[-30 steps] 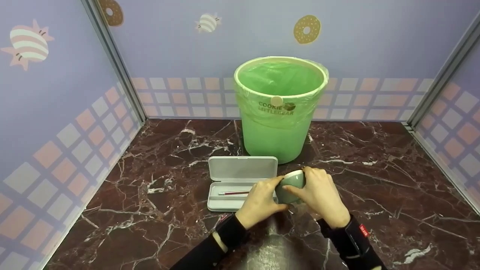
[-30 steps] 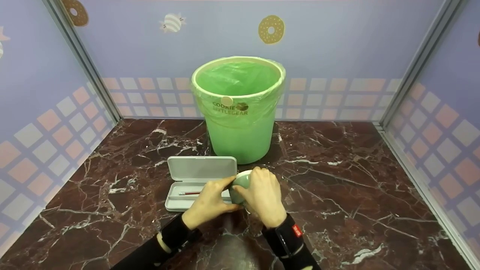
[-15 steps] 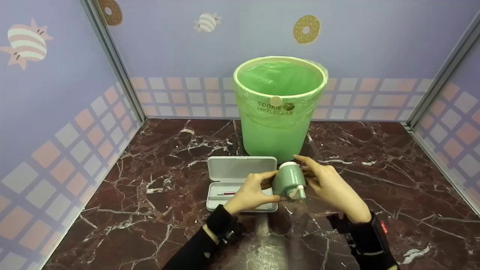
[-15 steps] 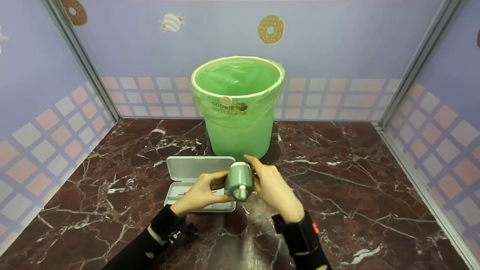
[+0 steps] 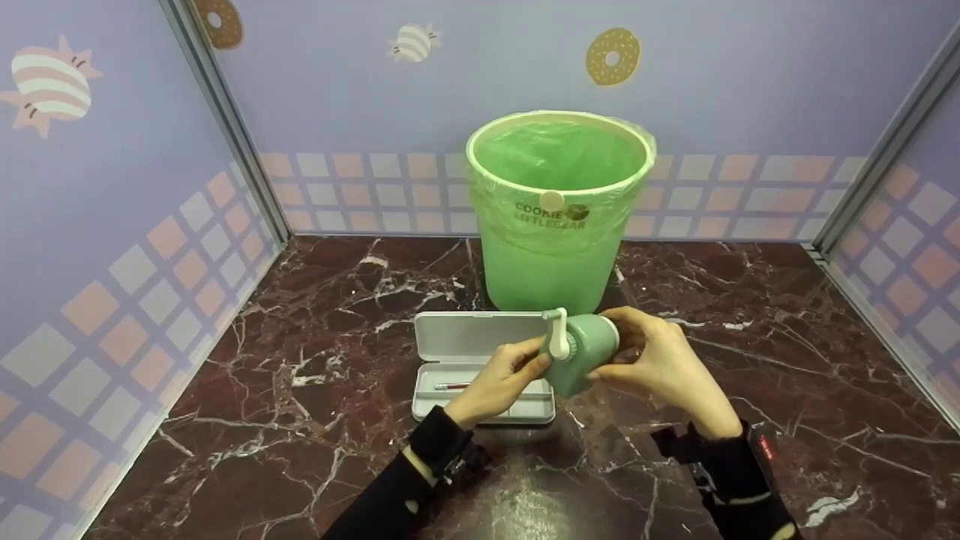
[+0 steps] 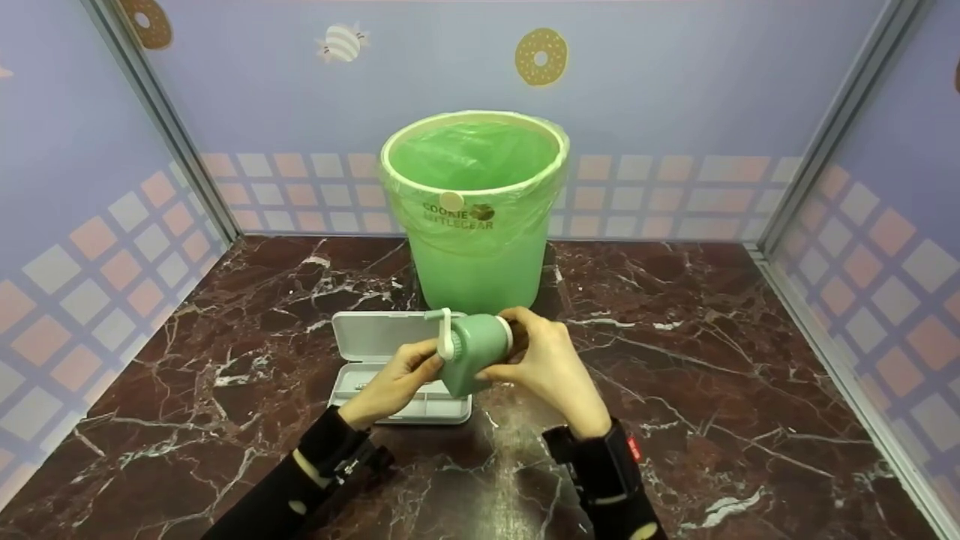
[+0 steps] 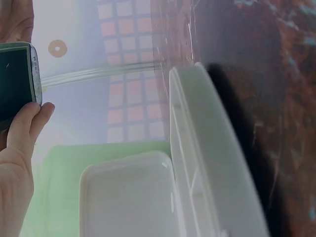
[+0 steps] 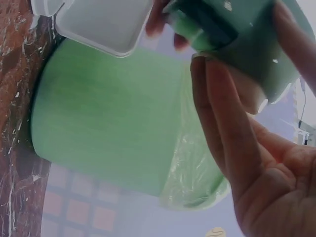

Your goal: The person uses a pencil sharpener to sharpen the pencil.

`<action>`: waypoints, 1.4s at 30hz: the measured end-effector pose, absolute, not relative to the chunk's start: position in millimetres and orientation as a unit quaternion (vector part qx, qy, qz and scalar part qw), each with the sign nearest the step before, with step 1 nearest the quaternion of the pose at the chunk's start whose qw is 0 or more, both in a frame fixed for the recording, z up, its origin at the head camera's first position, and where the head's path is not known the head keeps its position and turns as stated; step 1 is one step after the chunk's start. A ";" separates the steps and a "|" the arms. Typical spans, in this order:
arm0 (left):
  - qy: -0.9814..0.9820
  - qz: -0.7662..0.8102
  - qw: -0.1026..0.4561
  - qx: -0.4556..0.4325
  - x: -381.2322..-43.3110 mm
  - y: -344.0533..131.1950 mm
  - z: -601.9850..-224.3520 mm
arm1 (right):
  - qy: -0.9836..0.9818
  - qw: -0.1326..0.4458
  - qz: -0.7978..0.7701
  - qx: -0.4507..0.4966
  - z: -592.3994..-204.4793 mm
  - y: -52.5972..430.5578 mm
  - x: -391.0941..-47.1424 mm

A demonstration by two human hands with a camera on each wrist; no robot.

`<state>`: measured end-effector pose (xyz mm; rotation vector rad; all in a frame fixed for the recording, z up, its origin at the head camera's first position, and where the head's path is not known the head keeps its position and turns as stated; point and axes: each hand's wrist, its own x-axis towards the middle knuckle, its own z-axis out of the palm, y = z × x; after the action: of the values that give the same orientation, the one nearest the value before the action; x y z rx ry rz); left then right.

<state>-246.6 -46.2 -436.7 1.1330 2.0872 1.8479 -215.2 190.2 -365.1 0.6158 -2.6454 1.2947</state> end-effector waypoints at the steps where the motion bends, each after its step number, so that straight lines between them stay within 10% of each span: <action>1: 0.700 0.603 0.060 0.378 -245.6 -46.3 -435.7 | -0.877 0.064 0.431 0.203 -366.2 189.6 -215.7; 25: 0.773 0.567 -0.008 0.284 -241.4 -38.8 -427.1 | -0.858 0.077 0.467 0.201 -376.6 173.7 -219.6; 42: 0.695 0.670 0.032 0.259 -244.0 -44.8 -418.9 | -0.790 -0.050 0.570 0.219 -386.9 180.0 -232.4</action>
<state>-244.0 -44.8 -418.9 0.7973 2.1413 2.0628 -232.4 180.0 -386.9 0.7118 -2.5644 1.8512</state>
